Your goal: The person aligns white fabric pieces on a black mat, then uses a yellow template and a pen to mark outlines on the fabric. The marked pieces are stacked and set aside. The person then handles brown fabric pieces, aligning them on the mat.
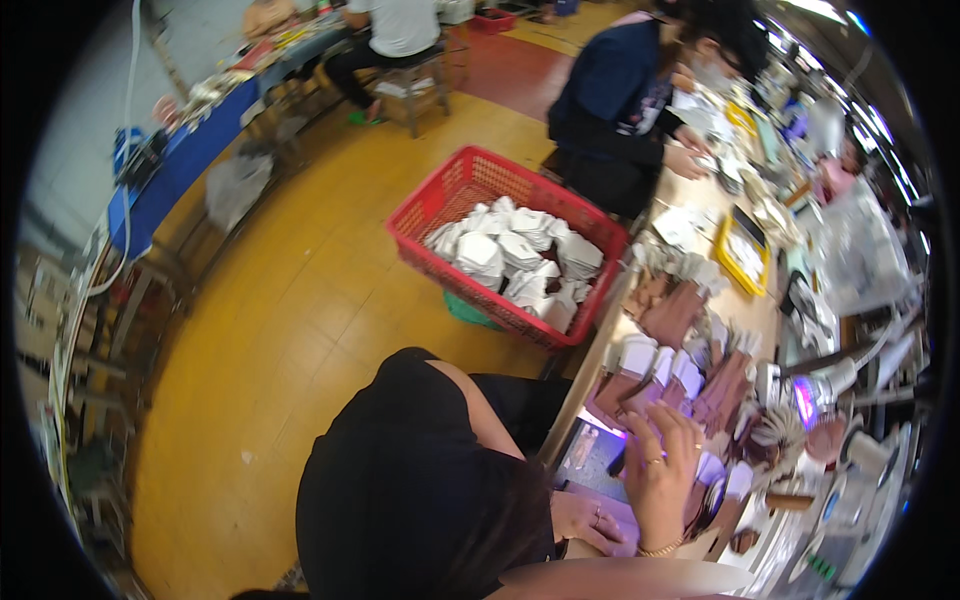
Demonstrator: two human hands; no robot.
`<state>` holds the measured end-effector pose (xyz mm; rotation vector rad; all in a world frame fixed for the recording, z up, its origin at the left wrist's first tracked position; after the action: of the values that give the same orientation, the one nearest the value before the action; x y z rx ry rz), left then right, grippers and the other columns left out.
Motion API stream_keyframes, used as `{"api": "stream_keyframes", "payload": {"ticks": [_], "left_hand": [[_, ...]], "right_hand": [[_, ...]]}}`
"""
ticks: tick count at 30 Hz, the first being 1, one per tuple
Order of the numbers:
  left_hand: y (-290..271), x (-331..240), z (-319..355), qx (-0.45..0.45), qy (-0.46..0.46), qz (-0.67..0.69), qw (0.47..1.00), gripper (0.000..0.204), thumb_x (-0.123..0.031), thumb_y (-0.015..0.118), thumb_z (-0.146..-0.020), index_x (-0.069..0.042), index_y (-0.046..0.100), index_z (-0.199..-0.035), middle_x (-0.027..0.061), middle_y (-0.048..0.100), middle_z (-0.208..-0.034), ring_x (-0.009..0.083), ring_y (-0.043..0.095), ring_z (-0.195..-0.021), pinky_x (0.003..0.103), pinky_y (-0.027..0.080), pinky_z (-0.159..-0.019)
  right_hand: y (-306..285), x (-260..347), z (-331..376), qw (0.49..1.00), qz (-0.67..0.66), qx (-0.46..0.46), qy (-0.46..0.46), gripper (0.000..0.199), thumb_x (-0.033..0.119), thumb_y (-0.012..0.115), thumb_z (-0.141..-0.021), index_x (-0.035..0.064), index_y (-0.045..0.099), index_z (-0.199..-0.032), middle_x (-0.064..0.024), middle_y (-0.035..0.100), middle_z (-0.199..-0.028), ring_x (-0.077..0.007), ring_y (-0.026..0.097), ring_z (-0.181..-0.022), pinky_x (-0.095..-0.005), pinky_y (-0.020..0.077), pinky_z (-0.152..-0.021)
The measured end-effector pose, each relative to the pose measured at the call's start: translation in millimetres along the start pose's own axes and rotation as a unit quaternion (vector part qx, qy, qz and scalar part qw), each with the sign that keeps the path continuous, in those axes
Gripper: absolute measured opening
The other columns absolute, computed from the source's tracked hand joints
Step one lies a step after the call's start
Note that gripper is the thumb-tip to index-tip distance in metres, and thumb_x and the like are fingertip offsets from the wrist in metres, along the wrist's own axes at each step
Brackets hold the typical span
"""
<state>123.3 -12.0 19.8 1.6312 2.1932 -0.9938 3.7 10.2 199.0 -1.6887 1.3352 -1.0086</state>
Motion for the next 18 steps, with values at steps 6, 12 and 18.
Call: {"api": "stream_keyframes", "payload": {"ticks": [6,12,18], "left_hand": [[-8,11,4,-0.091,-0.028,-0.074,0.993,0.084,-0.009,0.059,-0.077,-0.026,0.035,-0.156,0.0170,0.035,-0.161,0.0407,0.042,-0.141,0.048,0.049,-0.103],[-13,18,-1,-0.127,-0.036,-0.119,0.984,0.083,-0.008,0.059,-0.077,-0.025,0.036,-0.155,0.0170,0.035,-0.160,0.0410,0.043,-0.141,0.049,0.048,-0.103],[-20,18,-8,-0.151,-0.032,-0.142,0.978,0.082,-0.007,0.058,-0.078,-0.025,0.036,-0.155,0.0170,0.036,-0.160,0.0413,0.043,-0.140,0.050,0.048,-0.104]], "right_hand": [[71,14,10,0.984,-0.129,0.117,-0.046,0.027,0.002,0.075,-0.079,0.0075,0.071,-0.106,-0.0106,0.068,-0.105,-0.0319,0.063,-0.100,-0.0450,0.0464,-0.094],[91,27,24,0.952,-0.228,0.204,-0.015,0.030,0.005,0.076,-0.082,0.0053,0.071,-0.111,-0.0103,0.070,-0.100,-0.0306,0.065,-0.096,-0.0396,0.0488,-0.089],[79,23,40,0.951,-0.276,0.139,-0.028,0.082,-0.013,0.074,-0.074,0.0170,0.042,-0.144,-0.0226,0.041,-0.135,-0.0368,0.054,-0.117,-0.0446,0.0463,-0.095]]}}
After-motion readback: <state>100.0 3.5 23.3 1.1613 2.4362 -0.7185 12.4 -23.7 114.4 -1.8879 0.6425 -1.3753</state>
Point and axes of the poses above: each hand's wrist, its own z-axis away from the middle knuckle, its own y-axis out of the palm, x = y × z, the point moved 10 cm from there along -z, towards the middle knuckle
